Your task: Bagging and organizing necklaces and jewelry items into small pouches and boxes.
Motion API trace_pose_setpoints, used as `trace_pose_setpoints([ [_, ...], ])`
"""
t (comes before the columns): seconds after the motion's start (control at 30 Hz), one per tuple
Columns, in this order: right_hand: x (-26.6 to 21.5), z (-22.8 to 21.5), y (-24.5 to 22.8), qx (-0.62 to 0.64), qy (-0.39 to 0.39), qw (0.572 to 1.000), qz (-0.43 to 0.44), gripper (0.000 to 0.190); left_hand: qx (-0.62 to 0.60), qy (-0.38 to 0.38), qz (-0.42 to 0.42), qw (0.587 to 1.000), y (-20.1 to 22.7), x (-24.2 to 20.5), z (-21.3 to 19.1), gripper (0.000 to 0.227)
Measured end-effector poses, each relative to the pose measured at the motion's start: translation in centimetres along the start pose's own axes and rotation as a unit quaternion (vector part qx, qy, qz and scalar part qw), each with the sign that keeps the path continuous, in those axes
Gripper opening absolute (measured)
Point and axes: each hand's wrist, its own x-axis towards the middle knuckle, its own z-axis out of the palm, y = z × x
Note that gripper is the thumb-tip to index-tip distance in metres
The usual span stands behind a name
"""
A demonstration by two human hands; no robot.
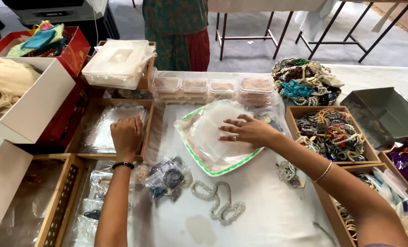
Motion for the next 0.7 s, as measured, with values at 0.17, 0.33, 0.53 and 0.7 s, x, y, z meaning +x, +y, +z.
trace_pose_setpoints([
  [0.17,0.8,-2.9,-0.8,0.024,-0.092,0.994,0.043,0.11,-0.008,0.012,0.003,1.0,0.0,0.1,-0.2,0.039],
  [0.33,-0.1,-3.4,-0.8,0.079,-0.088,0.991,0.065,0.107,-0.008,0.001,0.004,1.0,0.1,0.0,0.0,0.042],
  [0.53,-0.8,-3.9,-0.4,0.131,-0.07,0.987,0.065,0.083,-0.001,-0.006,-0.002,1.0,0.2,0.0,-0.1,0.043],
  [0.7,-1.2,-4.7,-0.2,0.204,-0.053,0.972,0.109,0.065,-0.001,0.009,0.0,1.0,0.2,0.0,-0.3,0.042],
])
